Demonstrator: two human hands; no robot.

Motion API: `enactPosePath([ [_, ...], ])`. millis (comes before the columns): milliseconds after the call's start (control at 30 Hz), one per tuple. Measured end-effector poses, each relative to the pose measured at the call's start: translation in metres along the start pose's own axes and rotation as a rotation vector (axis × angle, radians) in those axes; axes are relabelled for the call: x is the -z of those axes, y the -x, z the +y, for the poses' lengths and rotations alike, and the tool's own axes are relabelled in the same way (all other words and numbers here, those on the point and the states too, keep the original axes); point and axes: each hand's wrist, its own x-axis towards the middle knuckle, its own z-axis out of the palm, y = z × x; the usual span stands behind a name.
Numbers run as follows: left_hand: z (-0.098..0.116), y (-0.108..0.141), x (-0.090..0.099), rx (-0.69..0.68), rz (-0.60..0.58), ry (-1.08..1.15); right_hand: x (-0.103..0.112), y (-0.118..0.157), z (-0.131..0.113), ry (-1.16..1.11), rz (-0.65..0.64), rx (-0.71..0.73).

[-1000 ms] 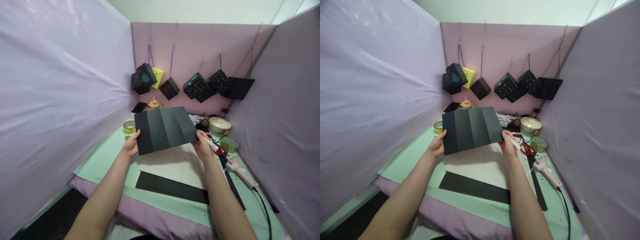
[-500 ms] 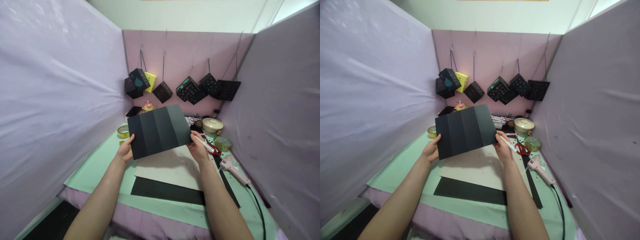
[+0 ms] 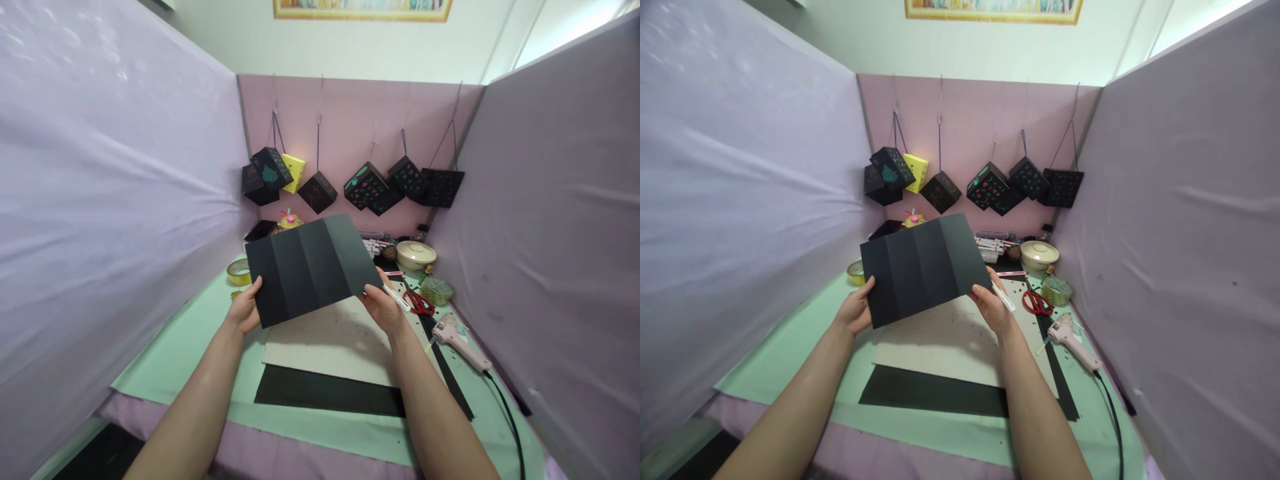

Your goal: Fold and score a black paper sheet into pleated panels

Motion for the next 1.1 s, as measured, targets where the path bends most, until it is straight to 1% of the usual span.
enactPosePath([
  [100, -0.004, 0.000, -0.003, -0.061, -0.013, -0.023, -0.010, 0.002, 0.005, 0.023, 0.003, -0.029],
  [200, -0.010, -0.001, -0.006, -0.079, -0.063, -0.058, -0.020, 0.003, 0.011, 0.031, 0.059, -0.012],
  [300, -0.015, 0.000, -0.010, -0.060, -0.104, -0.093, -0.024, 0.000, 0.015, -0.029, 0.162, 0.027],
  [367, -0.018, 0.001, -0.013, -0.022, -0.101, -0.139, -0.020, -0.004, 0.014, -0.086, 0.252, 0.040],
  [433, -0.020, 0.002, -0.018, 0.012, -0.078, -0.191, -0.013, -0.008, 0.006, -0.102, 0.342, 0.091],
  [500, -0.022, 0.001, -0.021, 0.003, -0.005, -0.240, -0.006, -0.008, -0.006, -0.030, 0.424, 0.230],
  [533, -0.023, 0.000, -0.022, -0.034, 0.059, -0.272, -0.003, -0.006, -0.013, 0.042, 0.467, 0.332],
  [567, -0.025, -0.001, -0.023, -0.094, 0.139, -0.317, -0.001, -0.003, -0.020, 0.141, 0.512, 0.434],
  [600, -0.026, -0.002, -0.024, -0.184, 0.226, -0.376, 0.000, 0.002, -0.025, 0.265, 0.551, 0.515],
  [633, -0.028, -0.002, -0.025, -0.308, 0.305, -0.447, 0.000, 0.007, -0.028, 0.406, 0.578, 0.575],
  [667, -0.030, -0.001, -0.027, -0.459, 0.363, -0.528, -0.001, 0.013, -0.029, 0.560, 0.555, 0.596],
  [700, -0.032, 0.002, -0.029, -0.625, 0.397, -0.622, -0.004, 0.018, -0.027, 0.705, 0.495, 0.600],
  [733, -0.035, 0.006, -0.033, -0.797, 0.408, -0.727, -0.008, 0.023, -0.022, 0.824, 0.393, 0.597],
  [767, -0.038, 0.011, -0.037, -0.953, 0.393, -0.854, -0.013, 0.026, -0.016, 0.921, 0.243, 0.580],
  [800, -0.041, 0.018, -0.042, -1.080, 0.363, -1.003, -0.019, 0.029, -0.007, 1.003, 0.070, 0.551],
  [833, -0.045, 0.025, -0.046, -1.175, 0.323, -1.152, -0.026, 0.031, 0.001, 1.074, -0.079, 0.522],
  [867, -0.048, 0.032, -0.050, -1.209, 0.238, -1.310, -0.032, 0.032, 0.010, 1.152, -0.178, 0.485],
  [900, -0.052, 0.039, -0.054, -1.194, 0.108, -1.462, -0.038, 0.033, 0.019, 1.231, -0.231, 0.450],
  [967, -0.060, 0.048, -0.055, -1.087, -0.153, -1.677, -0.047, 0.036, 0.033, 1.373, -0.310, 0.388],
  [1000, -0.063, 0.051, -0.054, -1.031, -0.242, -1.727, -0.050, 0.038, 0.038, 1.431, -0.338, 0.362],
  [1033, -0.066, 0.053, -0.052, -0.974, -0.297, -1.746, -0.053, 0.041, 0.042, 1.483, -0.364, 0.333],
  [1100, -0.069, 0.053, -0.046, -0.865, -0.319, -1.709, -0.056, 0.047, 0.048, 1.567, -0.394, 0.267],
])
